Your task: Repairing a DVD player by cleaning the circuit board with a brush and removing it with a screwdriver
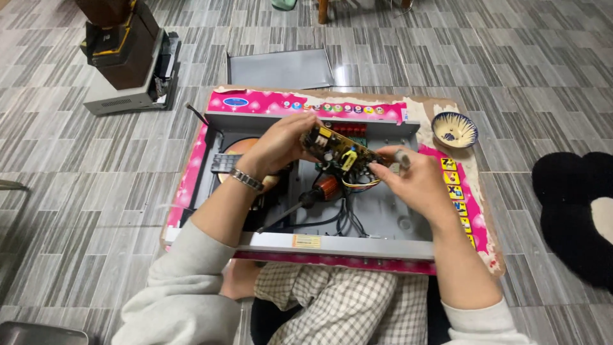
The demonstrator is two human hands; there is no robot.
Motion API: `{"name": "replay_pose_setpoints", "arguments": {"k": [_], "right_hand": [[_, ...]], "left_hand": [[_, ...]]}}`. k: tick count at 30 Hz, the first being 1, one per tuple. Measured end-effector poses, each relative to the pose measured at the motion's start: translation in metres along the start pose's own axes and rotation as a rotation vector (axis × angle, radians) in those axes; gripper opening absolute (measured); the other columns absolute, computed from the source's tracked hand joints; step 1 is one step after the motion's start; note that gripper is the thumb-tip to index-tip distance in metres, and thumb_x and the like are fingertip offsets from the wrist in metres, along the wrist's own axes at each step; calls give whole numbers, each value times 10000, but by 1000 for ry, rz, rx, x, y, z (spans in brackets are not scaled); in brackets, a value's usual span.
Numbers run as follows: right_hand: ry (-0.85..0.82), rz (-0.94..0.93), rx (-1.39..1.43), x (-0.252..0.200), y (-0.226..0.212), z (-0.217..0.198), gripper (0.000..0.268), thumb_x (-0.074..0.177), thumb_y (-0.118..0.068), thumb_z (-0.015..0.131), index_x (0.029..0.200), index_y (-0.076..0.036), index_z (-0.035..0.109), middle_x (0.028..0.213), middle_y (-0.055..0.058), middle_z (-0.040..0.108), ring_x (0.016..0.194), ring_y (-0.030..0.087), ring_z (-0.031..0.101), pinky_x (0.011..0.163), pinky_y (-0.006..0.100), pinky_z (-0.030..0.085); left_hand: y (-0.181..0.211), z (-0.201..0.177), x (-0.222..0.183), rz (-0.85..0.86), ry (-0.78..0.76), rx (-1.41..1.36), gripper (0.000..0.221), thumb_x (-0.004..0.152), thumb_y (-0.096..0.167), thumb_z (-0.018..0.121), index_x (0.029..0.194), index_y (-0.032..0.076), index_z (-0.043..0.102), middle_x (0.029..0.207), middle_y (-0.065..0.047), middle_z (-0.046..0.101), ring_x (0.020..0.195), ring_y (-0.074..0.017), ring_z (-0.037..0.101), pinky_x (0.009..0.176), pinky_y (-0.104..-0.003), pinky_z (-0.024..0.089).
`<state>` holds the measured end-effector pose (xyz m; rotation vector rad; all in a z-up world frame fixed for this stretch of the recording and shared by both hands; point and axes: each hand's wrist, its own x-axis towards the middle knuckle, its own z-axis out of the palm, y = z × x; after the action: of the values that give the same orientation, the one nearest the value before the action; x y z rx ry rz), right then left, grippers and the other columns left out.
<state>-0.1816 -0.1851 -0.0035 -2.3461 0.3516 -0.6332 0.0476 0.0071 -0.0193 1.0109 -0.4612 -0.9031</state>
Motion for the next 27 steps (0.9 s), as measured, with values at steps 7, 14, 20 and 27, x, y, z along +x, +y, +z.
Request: {"name": "replay_pose_setpoints", "arguments": {"k": [7,14,20,27], "right_hand": [[39,-236,58,0,-16,-8,210,808,-160,850,1003,-128,777,848,72,765,755,233,726,717,317,554],[52,-248,51,-4,-21,-12,210,815,-172,846,995,-101,763,783,104,728,709,282,711,654,349,548],[68,-230,35,-3,-19,-9,218,807,-207,847,983,-110,761,742,91,703,600,253,662,581,345,519],[27,-243,81,0,-15,-8,222,804,-157,846,1004,-98,770,833,140,745,760,323,720,685,375,549]], "left_hand": [[16,17,-18,-19,-114,103,444,974,327,571,1199,-45,660,1017,-218,723,835,-318,755,714,-485,651],[10,8,-15,13,-145,77,461,979,320,573,1247,-48,640,1043,-217,728,861,-326,755,728,-507,648],[8,1,-7,-22,-139,99,445,992,324,551,1245,-28,653,1081,-222,715,889,-350,744,752,-511,643],[8,3,-2,-48,-141,48,444,979,338,567,1192,-36,678,1077,-247,712,905,-394,743,732,-535,644]]}}
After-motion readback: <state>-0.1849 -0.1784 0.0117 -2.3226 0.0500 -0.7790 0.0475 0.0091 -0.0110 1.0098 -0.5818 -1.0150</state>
